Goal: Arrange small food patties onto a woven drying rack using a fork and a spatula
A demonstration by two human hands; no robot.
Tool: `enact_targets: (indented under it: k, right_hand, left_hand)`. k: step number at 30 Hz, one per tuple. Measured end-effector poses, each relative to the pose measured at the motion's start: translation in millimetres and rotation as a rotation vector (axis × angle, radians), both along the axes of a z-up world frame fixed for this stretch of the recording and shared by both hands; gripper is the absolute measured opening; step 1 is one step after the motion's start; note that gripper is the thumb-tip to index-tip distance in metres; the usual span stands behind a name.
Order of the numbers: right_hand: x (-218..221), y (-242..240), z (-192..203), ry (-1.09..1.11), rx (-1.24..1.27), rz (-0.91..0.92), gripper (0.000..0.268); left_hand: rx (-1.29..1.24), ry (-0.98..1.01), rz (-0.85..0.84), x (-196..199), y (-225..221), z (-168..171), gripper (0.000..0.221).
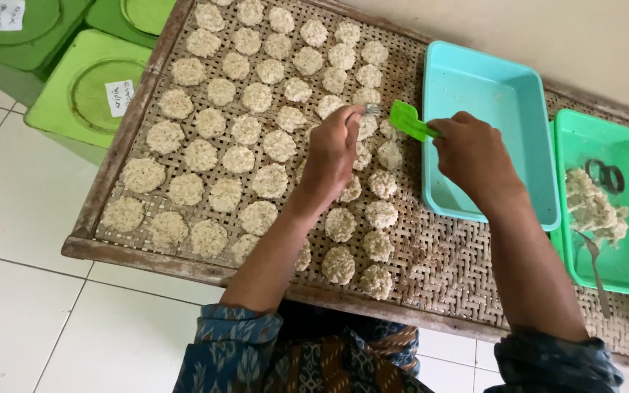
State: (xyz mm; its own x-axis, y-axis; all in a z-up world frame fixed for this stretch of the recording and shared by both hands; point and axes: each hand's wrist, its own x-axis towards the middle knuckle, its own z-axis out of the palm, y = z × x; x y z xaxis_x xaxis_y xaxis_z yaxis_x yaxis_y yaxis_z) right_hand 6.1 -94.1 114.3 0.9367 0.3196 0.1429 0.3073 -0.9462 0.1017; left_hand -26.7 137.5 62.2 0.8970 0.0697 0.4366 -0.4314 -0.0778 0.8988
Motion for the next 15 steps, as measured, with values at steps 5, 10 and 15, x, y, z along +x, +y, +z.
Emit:
enact_targets:
  k: [5, 10, 15]
  right_hand:
    - [19.6, 14.9, -12.6, 0.049, 0.039, 0.005, 0.027]
    - [33.1, 7.0, -23.3, 0.077, -0.073, -0.004, 0.027]
    - [6.8, 37.1, 16.3, 0.118, -0.072, -0.066, 0.030]
  left_hand:
    - [-0.033, -0.005, -0.012, 9.7, 1.6, -15.8, 0.034]
    - [-0.040, 0.027, -0.017, 6.8, 7.2, -16.6, 0.037]
    - [-0.040, -0.004, -0.014, 9.5, 8.5, -19.9, 0.039]
